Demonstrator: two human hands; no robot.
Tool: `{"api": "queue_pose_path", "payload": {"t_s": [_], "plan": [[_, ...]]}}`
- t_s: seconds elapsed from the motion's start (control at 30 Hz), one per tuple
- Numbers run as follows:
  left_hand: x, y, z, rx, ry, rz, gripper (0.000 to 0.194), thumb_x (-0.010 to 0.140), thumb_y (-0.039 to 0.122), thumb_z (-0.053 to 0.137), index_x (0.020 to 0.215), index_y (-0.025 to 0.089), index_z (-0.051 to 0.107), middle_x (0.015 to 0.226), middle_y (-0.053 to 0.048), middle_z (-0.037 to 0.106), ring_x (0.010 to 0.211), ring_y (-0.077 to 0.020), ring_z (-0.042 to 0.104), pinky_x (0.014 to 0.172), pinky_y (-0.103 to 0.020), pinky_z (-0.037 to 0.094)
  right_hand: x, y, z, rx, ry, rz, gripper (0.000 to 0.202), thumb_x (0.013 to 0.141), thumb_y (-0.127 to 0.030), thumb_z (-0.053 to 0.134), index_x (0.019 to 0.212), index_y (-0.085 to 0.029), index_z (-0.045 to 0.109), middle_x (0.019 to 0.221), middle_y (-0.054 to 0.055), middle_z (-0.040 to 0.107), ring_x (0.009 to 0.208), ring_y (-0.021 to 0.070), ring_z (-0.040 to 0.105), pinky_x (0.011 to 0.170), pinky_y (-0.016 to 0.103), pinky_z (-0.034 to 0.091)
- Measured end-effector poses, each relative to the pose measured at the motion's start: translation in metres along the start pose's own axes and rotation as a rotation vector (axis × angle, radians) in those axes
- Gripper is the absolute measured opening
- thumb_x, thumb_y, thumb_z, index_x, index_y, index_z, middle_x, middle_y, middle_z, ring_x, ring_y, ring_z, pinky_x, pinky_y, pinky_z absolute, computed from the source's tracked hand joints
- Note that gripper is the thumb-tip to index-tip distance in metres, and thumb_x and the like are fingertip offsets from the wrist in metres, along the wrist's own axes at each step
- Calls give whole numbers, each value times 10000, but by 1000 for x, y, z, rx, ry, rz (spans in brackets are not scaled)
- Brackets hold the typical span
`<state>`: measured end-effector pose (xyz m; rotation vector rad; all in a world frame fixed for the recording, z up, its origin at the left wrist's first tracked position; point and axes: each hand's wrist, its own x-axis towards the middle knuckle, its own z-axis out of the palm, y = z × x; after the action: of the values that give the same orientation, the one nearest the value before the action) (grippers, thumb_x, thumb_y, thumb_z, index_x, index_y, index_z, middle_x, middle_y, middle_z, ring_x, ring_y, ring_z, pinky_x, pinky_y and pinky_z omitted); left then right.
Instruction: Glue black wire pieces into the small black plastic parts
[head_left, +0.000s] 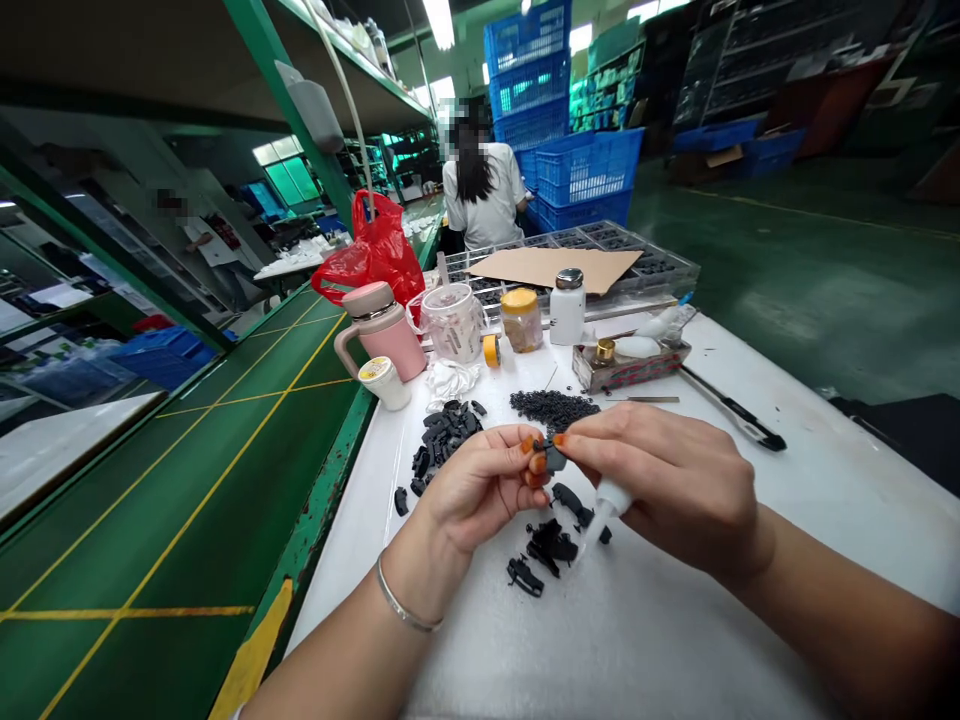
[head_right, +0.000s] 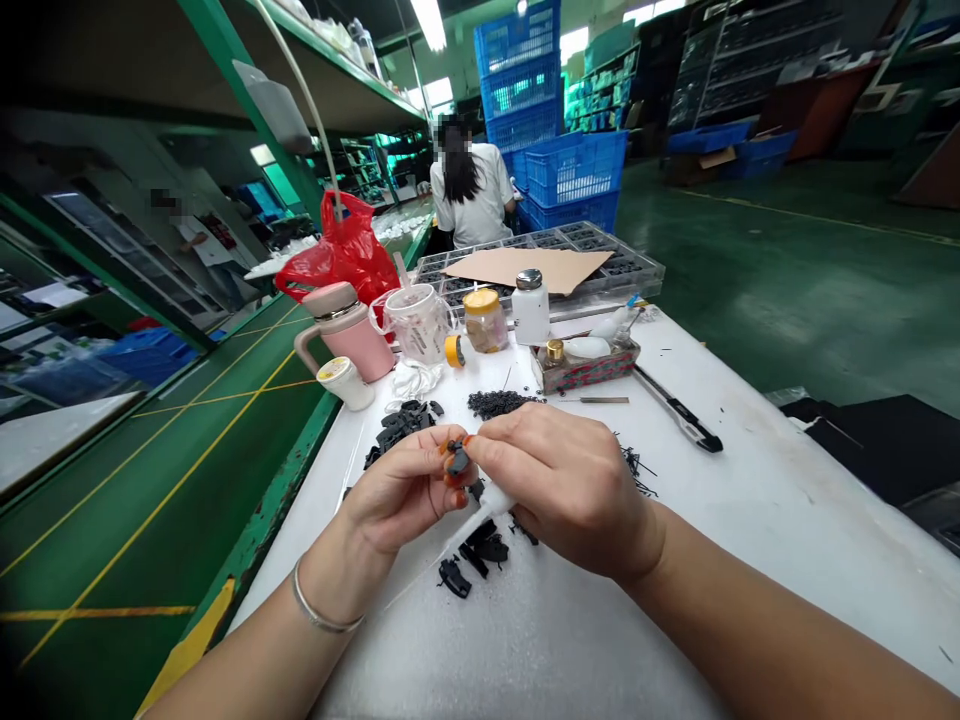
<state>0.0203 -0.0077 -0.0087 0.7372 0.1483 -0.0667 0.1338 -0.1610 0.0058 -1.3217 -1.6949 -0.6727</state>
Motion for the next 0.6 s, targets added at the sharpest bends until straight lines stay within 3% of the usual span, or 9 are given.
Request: {"api": "queue_pose_path", "payload": {"t_s": [0.2,0.6], "plan": [[-1,-2,2,-63,-15,2,73,809,84,602,858,41,570,691,-30,474,616,-84,498,581,-205,548,0,3,-1,-52,-16,-44,234,830,7,553,1022,-106,623,922,111,664,845,214,624,724,351,535],[-2,-5,3,-132,-59,1,60,836,77,561,892,61,548,707,-20,449,624,-86,496,584,-205,544,2,1,-3,-60,34,38,273,779,34,565,986,-129,637,886,84,666,791,195,632,713,316,527]]}}
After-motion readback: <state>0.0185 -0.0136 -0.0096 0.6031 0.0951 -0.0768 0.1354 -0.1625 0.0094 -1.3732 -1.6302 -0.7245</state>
